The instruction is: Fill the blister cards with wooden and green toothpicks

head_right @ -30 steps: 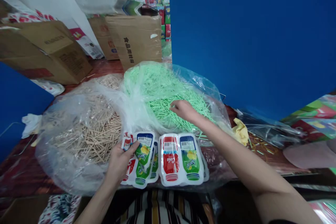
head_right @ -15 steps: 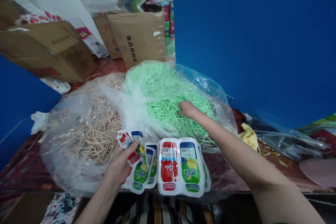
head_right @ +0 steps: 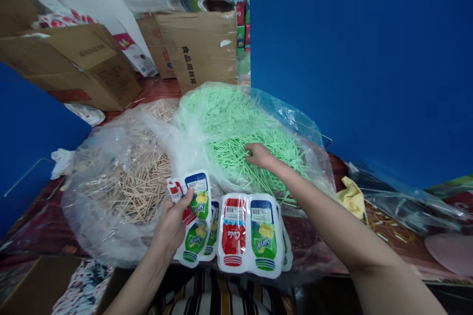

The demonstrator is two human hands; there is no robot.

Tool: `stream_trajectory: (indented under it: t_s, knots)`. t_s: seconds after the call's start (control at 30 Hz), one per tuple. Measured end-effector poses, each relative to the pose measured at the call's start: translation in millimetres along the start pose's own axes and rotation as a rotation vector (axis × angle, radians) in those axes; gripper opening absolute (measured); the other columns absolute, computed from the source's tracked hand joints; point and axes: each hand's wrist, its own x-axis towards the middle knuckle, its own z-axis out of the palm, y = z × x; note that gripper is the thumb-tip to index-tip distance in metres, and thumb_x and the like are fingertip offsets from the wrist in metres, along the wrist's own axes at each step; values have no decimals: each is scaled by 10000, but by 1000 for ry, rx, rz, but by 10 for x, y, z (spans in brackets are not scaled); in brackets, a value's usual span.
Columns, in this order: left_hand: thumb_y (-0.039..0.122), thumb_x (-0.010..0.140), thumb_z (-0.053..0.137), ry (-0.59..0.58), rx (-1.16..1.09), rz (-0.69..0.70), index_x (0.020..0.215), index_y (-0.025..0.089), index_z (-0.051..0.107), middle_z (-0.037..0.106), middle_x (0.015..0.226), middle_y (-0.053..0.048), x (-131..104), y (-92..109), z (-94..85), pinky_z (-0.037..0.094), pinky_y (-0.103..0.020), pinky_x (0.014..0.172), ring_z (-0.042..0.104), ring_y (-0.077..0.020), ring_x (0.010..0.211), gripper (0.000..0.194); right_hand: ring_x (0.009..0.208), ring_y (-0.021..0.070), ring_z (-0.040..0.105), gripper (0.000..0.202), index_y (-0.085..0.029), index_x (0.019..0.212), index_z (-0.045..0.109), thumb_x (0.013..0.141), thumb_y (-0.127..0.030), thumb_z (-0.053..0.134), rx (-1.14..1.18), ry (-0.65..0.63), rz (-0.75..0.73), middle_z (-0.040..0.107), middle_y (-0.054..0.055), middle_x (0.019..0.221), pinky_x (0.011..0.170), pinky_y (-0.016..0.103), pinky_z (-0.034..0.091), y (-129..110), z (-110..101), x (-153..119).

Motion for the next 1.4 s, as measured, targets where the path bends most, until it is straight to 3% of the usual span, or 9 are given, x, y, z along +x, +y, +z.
stream_trajectory:
  t_s: [0.1,0.2,0.43,0.57,0.67,0.8,1.0,1.23,1.4]
  knots:
    - [231,604,804,61,-27,-25,919,127,660,743,817,-54,-14,30,25,552,-298,643,692,-189,677,361,589,133,557,354,-186,988,695,636,-206,669,50,-88,-49,647,-13,701,554,210,399,49,7,49]
    - [204,571,819,44,-25,-81,918,121,662,743,798,-61,-28,51,31,557,-324,659,693,-203,668,390,638,146,562,419,-176,1027,690,621,-274,728,76,-87,-101,631,18,781,613,233,419,56,39,55]
    - [214,565,822,-64,-2,-30,871,124,671,744,837,-58,2,-33,25,545,-329,733,697,-206,713,353,763,184,546,141,-157,858,681,759,-240,626,107,64,-182,550,60,831,705,277,414,-30,133,12]
    - [231,607,797,-81,35,6,845,132,682,743,802,-45,42,-76,11,544,-304,696,691,-191,691,283,892,213,519,150,-152,803,609,830,-273,524,134,198,-197,530,100,919,797,306,396,-97,28,5]
    - [239,614,793,-74,36,-7,827,136,689,738,761,-33,40,-52,-10,540,-284,677,685,-178,671,259,774,199,509,199,-162,756,565,842,-325,492,156,239,-168,531,79,810,728,302,387,-143,-18,-1]
    - [243,608,801,-116,58,-54,822,130,690,731,740,-41,4,25,-41,536,-278,665,678,-173,658,267,605,150,468,237,-172,685,548,789,-384,537,206,188,-122,523,19,653,590,261,344,-174,49,-9]
    - [232,586,811,-124,85,-44,764,126,676,721,721,-29,40,24,-80,532,-274,672,666,-157,631,247,530,125,384,373,-174,618,535,791,-504,507,293,194,-9,432,-22,531,536,257,282,-222,105,-12]
    - [290,667,758,-129,62,33,872,134,669,730,789,-42,127,-41,-124,527,-275,698,673,-167,697,273,615,148,491,389,-158,727,662,818,-496,493,480,207,71,533,1,620,637,268,359,-291,33,-71]
    - [306,638,776,-113,60,-13,918,126,668,735,824,-65,126,1,-138,539,-315,693,679,-196,709,349,802,192,592,460,-163,775,656,817,-578,460,703,304,172,658,47,794,751,306,438,-283,41,-83]
